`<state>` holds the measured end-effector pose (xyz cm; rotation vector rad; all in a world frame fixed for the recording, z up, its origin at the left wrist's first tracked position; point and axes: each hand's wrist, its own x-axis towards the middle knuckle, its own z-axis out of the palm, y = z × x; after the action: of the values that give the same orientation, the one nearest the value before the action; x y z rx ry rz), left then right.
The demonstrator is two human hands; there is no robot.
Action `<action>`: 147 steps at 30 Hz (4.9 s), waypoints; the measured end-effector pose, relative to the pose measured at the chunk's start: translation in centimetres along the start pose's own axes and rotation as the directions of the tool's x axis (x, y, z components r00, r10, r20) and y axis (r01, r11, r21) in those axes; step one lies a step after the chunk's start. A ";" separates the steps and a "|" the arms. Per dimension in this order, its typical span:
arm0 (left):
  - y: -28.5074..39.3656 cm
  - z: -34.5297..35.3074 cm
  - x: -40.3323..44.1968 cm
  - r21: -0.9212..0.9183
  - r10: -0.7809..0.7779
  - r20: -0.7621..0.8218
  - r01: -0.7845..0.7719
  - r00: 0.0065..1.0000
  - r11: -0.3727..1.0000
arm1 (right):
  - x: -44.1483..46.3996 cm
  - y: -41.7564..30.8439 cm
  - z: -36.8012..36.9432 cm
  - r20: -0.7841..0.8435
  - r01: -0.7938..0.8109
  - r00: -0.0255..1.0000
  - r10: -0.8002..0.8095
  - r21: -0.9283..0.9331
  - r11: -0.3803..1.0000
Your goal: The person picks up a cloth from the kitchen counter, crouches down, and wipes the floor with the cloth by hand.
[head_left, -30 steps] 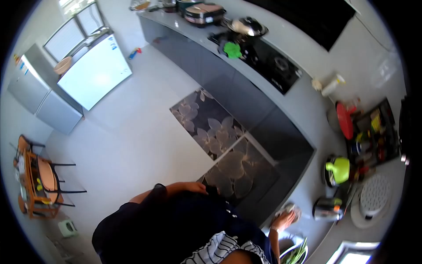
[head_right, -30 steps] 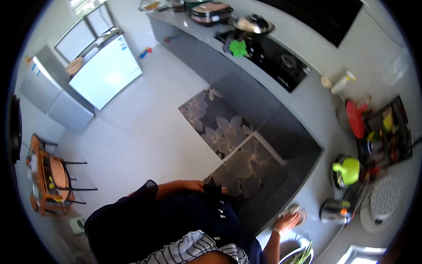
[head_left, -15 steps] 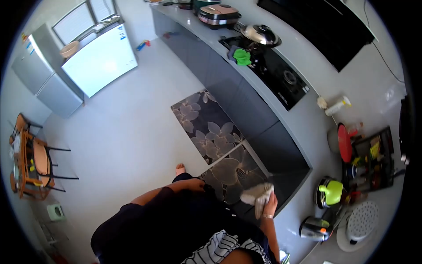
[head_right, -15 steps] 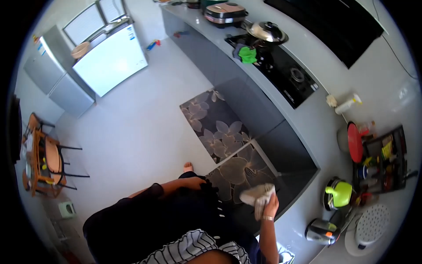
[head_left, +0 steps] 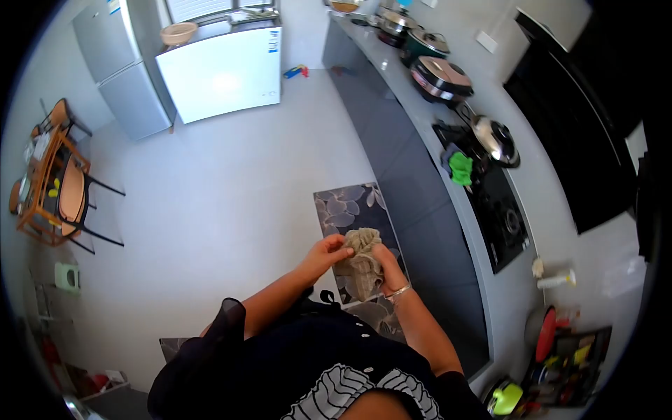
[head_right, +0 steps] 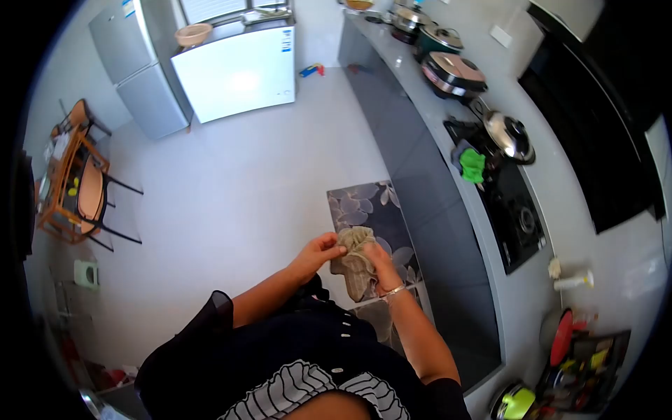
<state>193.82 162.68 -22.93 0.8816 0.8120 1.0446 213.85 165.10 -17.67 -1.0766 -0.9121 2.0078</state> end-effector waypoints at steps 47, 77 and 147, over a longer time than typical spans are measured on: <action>19.5 -25.4 31.3 0.165 -0.196 -0.333 0.261 0.922 0.951 | 52.5 -30.2 -4.5 0.518 0.449 0.800 0.302 -0.851 0.272; 24.8 -27.7 34.4 0.895 -0.340 -0.030 0.177 0.940 0.410 | 52.6 -30.9 -13.8 0.304 0.034 0.632 0.713 -0.930 0.367; 29.7 -55.9 68.9 -0.227 -0.224 -0.822 0.059 0.524 0.972 | 105.6 -29.6 7.9 0.187 -0.623 0.768 0.613 -0.007 0.782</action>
<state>153.87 247.01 -29.47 0.0694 1.5582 1.3801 168.18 264.01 -32.52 -1.2978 -0.6172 2.6952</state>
